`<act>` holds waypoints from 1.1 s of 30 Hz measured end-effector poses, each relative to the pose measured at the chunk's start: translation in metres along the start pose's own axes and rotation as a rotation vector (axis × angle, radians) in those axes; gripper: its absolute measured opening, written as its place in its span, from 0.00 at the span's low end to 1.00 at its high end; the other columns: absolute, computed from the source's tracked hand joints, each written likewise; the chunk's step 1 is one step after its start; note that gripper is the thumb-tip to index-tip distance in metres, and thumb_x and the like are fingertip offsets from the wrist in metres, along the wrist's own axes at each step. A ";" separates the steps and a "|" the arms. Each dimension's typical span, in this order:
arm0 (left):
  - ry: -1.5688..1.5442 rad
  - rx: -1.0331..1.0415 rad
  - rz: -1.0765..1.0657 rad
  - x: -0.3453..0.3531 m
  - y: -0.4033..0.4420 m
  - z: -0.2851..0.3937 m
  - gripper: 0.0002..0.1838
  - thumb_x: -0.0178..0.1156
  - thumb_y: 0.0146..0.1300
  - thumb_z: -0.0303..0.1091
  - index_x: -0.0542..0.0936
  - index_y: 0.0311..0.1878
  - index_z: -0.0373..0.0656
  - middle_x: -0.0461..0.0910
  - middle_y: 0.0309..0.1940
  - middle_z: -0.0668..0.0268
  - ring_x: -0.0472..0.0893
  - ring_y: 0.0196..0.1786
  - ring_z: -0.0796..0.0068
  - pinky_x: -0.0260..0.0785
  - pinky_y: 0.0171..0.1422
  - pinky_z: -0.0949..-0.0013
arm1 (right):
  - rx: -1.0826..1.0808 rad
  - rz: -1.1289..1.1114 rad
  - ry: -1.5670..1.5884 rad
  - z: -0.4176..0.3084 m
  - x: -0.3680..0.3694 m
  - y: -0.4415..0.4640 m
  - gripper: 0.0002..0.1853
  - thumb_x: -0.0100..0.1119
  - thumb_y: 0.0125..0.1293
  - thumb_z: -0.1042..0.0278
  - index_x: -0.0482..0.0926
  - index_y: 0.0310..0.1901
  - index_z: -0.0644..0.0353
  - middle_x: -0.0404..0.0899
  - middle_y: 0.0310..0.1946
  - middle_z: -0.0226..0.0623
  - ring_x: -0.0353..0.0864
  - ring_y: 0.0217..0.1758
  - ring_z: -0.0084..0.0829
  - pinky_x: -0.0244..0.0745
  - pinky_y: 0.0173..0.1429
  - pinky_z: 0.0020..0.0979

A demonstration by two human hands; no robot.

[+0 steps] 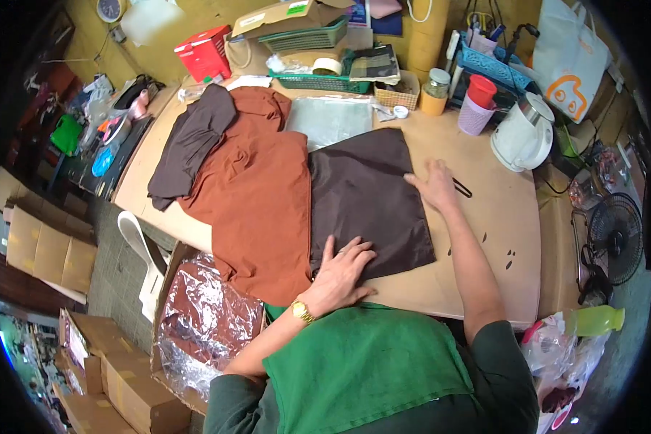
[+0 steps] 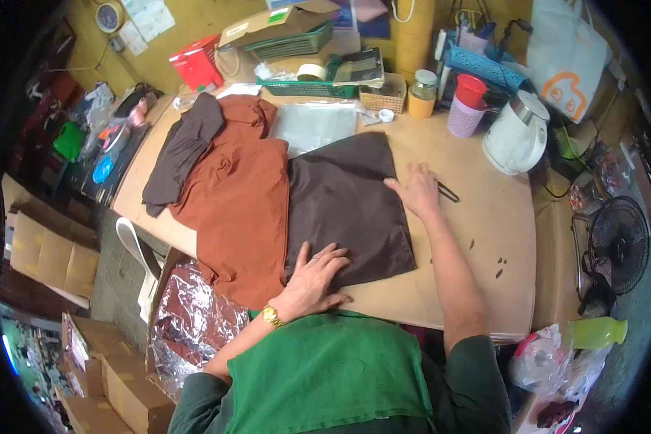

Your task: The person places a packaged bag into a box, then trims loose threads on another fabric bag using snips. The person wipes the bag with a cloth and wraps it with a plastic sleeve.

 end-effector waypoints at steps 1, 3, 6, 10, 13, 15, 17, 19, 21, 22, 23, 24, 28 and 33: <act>0.057 0.037 0.003 0.008 0.004 -0.001 0.26 0.70 0.56 0.42 0.75 0.57 0.45 0.71 0.66 0.58 0.68 0.71 0.54 0.44 0.77 0.35 | -0.005 -0.233 -0.025 -0.005 0.018 0.000 0.21 0.65 0.64 0.58 0.77 0.53 0.62 0.78 0.43 0.45 0.76 0.52 0.48 0.70 0.58 0.46; -0.198 -0.034 -0.045 0.007 0.010 -0.007 0.22 0.68 0.59 0.38 0.76 0.55 0.44 0.74 0.63 0.58 0.71 0.68 0.57 0.50 0.75 0.40 | 0.014 -0.555 -0.015 -0.013 0.036 -0.002 0.18 0.61 0.69 0.60 0.75 0.53 0.65 0.79 0.44 0.41 0.77 0.52 0.40 0.71 0.57 0.42; -1.177 -0.227 0.182 -0.015 0.004 -0.019 0.12 0.59 0.70 0.31 0.74 0.54 0.39 0.79 0.50 0.67 0.78 0.53 0.77 0.67 0.62 0.67 | 0.321 -0.545 1.455 -0.015 0.021 -0.010 0.18 0.57 0.73 0.62 0.73 0.56 0.64 0.79 0.49 0.37 0.79 0.52 0.36 0.73 0.60 0.38; -1.328 -0.304 0.357 -0.025 0.007 -0.032 0.11 0.55 0.75 0.34 0.75 0.53 0.38 0.78 0.48 0.72 0.77 0.50 0.81 0.71 0.60 0.71 | 0.537 -0.765 1.462 -0.114 -0.072 -0.068 0.24 0.57 0.70 0.70 0.66 0.65 0.66 0.77 0.58 0.37 0.79 0.60 0.35 0.73 0.66 0.37; -1.056 -0.095 -0.047 0.009 0.013 -0.014 0.21 0.47 0.78 0.44 0.79 0.41 0.34 0.80 0.32 0.71 0.75 0.40 0.78 0.69 0.53 0.69 | 0.201 -0.919 1.020 -0.124 -0.054 -0.121 0.27 0.60 0.64 0.78 0.67 0.65 0.67 0.77 0.59 0.39 0.78 0.62 0.36 0.74 0.65 0.38; -1.059 -0.202 -0.088 -0.003 0.013 -0.016 0.25 0.43 0.79 0.46 0.80 0.37 0.33 0.80 0.30 0.69 0.75 0.39 0.76 0.69 0.52 0.69 | 0.030 -0.912 0.923 -0.120 -0.048 -0.134 0.27 0.60 0.57 0.86 0.74 0.61 0.65 0.79 0.57 0.42 0.79 0.61 0.37 0.73 0.65 0.38; -1.059 -0.242 -0.154 -0.016 0.017 -0.027 0.33 0.36 0.79 0.49 0.82 0.31 0.32 0.82 0.29 0.63 0.76 0.36 0.71 0.68 0.51 0.68 | 0.081 -0.755 0.964 -0.096 -0.031 -0.144 0.25 0.59 0.56 0.87 0.76 0.59 0.65 0.79 0.56 0.44 0.79 0.61 0.38 0.72 0.65 0.38; -0.802 -0.402 0.143 -0.029 0.013 -0.050 0.22 0.51 0.70 0.43 0.81 0.30 0.33 0.82 0.30 0.57 0.79 0.39 0.60 0.72 0.48 0.61 | 0.258 -0.629 0.960 -0.075 -0.036 -0.149 0.26 0.56 0.54 0.90 0.76 0.57 0.67 0.79 0.55 0.44 0.76 0.63 0.39 0.67 0.68 0.36; -0.423 -0.352 0.327 -0.036 0.014 -0.053 0.17 0.58 0.65 0.41 0.80 0.34 0.33 0.81 0.33 0.54 0.80 0.41 0.55 0.74 0.49 0.58 | 0.324 -0.511 1.095 -0.080 -0.039 -0.148 0.26 0.55 0.55 0.90 0.76 0.59 0.68 0.79 0.57 0.44 0.75 0.65 0.38 0.65 0.71 0.35; -0.118 -0.369 0.391 -0.033 0.014 -0.057 0.14 0.61 0.59 0.37 0.77 0.38 0.33 0.78 0.37 0.51 0.80 0.42 0.51 0.75 0.48 0.55 | 0.388 -0.391 1.228 -0.082 -0.042 -0.148 0.27 0.53 0.55 0.90 0.75 0.60 0.69 0.78 0.58 0.44 0.73 0.66 0.37 0.62 0.73 0.35; 0.190 -0.378 0.449 -0.031 0.013 -0.059 0.17 0.65 0.53 0.34 0.74 0.42 0.33 0.75 0.41 0.49 0.80 0.42 0.47 0.77 0.47 0.52 | 0.386 -0.392 1.229 -0.089 -0.038 -0.153 0.27 0.53 0.55 0.90 0.75 0.60 0.69 0.78 0.58 0.44 0.73 0.66 0.37 0.62 0.73 0.35; 0.192 -0.378 0.455 -0.028 0.013 -0.065 0.17 0.65 0.53 0.34 0.74 0.42 0.33 0.75 0.41 0.49 0.80 0.42 0.47 0.77 0.47 0.52 | 0.428 -0.344 1.244 -0.092 -0.033 -0.159 0.27 0.53 0.56 0.88 0.74 0.61 0.69 0.77 0.59 0.44 0.72 0.67 0.36 0.60 0.74 0.34; 0.181 -0.468 0.333 -0.024 0.012 -0.079 0.19 0.65 0.54 0.32 0.69 0.44 0.34 0.72 0.42 0.47 0.80 0.42 0.45 0.78 0.43 0.49 | 0.292 -0.809 1.038 -0.098 -0.028 -0.173 0.26 0.52 0.61 0.80 0.72 0.64 0.69 0.76 0.62 0.44 0.71 0.68 0.35 0.59 0.75 0.33; 0.210 -0.451 0.226 -0.007 0.005 -0.107 0.15 0.58 0.59 0.30 0.73 0.48 0.34 0.75 0.41 0.47 0.82 0.40 0.45 0.77 0.43 0.49 | 0.015 -1.061 0.808 -0.134 -0.037 -0.167 0.17 0.55 0.72 0.65 0.78 0.54 0.70 0.81 0.53 0.47 0.79 0.59 0.35 0.71 0.64 0.31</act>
Point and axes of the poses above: each hand's wrist, its own y-axis towards the middle knuckle, its own x-axis out of the palm, z = x × y, the point moved 6 cm from there along y, towards the middle knuckle
